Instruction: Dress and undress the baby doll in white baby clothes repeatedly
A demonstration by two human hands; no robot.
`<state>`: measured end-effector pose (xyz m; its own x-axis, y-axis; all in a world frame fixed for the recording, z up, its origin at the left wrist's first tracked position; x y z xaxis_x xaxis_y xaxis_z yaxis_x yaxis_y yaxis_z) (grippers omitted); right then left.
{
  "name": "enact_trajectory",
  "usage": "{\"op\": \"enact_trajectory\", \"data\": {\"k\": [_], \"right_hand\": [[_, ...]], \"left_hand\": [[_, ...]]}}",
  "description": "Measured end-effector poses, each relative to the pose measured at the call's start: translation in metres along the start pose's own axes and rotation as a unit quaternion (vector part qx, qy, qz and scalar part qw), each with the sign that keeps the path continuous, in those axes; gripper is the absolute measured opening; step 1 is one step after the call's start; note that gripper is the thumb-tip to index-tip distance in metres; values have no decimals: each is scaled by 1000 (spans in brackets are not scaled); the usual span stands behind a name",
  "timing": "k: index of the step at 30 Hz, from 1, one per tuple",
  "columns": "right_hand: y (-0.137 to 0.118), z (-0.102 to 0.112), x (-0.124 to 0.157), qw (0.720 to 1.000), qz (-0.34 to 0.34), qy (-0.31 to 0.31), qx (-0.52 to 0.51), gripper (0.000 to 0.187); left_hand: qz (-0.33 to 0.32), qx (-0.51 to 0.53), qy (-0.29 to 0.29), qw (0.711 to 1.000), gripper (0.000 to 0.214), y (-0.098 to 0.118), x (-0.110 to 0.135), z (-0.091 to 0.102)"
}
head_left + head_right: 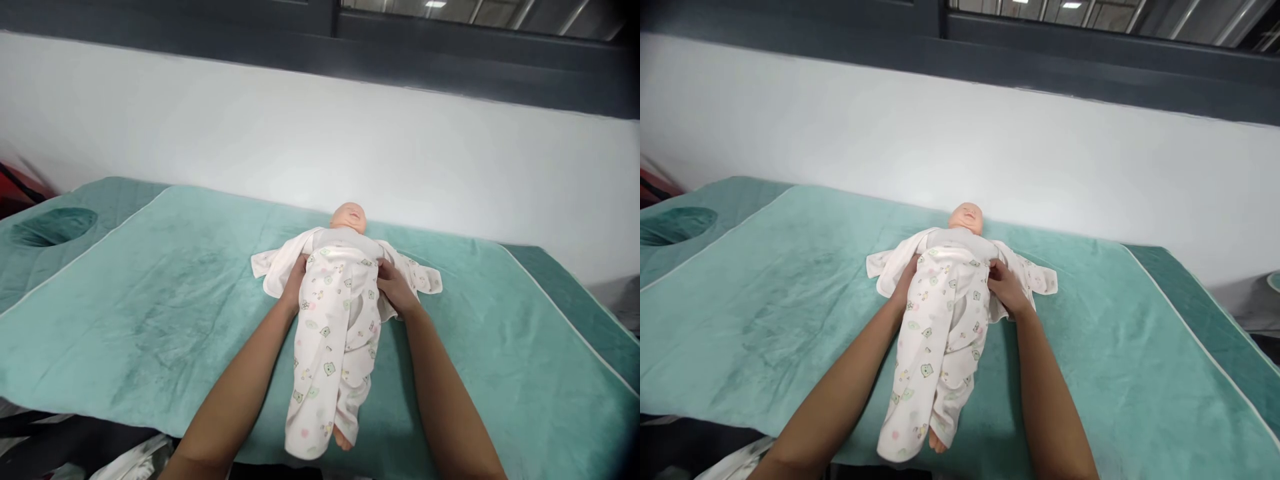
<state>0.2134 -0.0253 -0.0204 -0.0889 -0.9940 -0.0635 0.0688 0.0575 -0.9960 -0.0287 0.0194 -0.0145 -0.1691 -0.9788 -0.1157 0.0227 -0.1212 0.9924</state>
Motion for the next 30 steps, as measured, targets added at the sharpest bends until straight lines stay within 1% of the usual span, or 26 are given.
{"op": "enact_trajectory", "data": {"k": [2,4,6,8,10,12,14,18,21,23,26,28,30], "right_hand": [[-2,3,3,997,-6,-53,-47,32],[-1,6,3,994,-15,-83,-72,30],[1,8,2,994,-24,-91,-62,26],[3,10,1,994,-32,-91,-48,25],[5,11,1,994,-37,-90,-40,24],[6,12,1,995,-39,-80,-36,24],[7,11,2,997,-36,-54,-32,27],[5,8,2,1000,-16,11,-9,35],[2,5,0,998,-3,49,26,41],[1,4,-2,998,-8,48,29,39],[2,5,-2,1000,-24,4,5,35],[2,6,-1,1000,-17,-17,-1,34],[0,6,1,1000,4,-3,6,33]], "left_hand": [[-23,-10,6,1000,25,-4,-1,1],[-56,-29,22,998,25,-11,-3,3],[-72,-40,65,995,20,-16,-6,6],[-79,-40,104,991,17,-17,-8,11],[-108,-43,109,987,20,-10,-11,14],[-149,-58,81,984,23,4,-16,15],[-173,-82,33,981,22,20,-23,11],[-176,-159,-69,969,17,44,-40,-4],[-182,-223,-111,951,18,54,-49,-12],[-178,-254,-131,942,19,57,-51,-13],[-176,-275,-157,932,19,58,-49,-10],[-190,-272,-161,930,14,58,-46,-9],[-205,-262,-147,932,9,57,-44,-12]]}}
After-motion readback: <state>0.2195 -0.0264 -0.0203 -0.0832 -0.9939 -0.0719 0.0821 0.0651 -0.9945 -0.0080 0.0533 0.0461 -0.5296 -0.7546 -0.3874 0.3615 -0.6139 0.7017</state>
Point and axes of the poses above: each hand's wrist, its own x-axis away from the middle knuckle, its own z-axis out of the back of the hand, y = z × x, the point moved 1 cm from there along -x, towards the middle knuckle, and after that the axes turned 1 degree about -z, right-handed, at the moved point
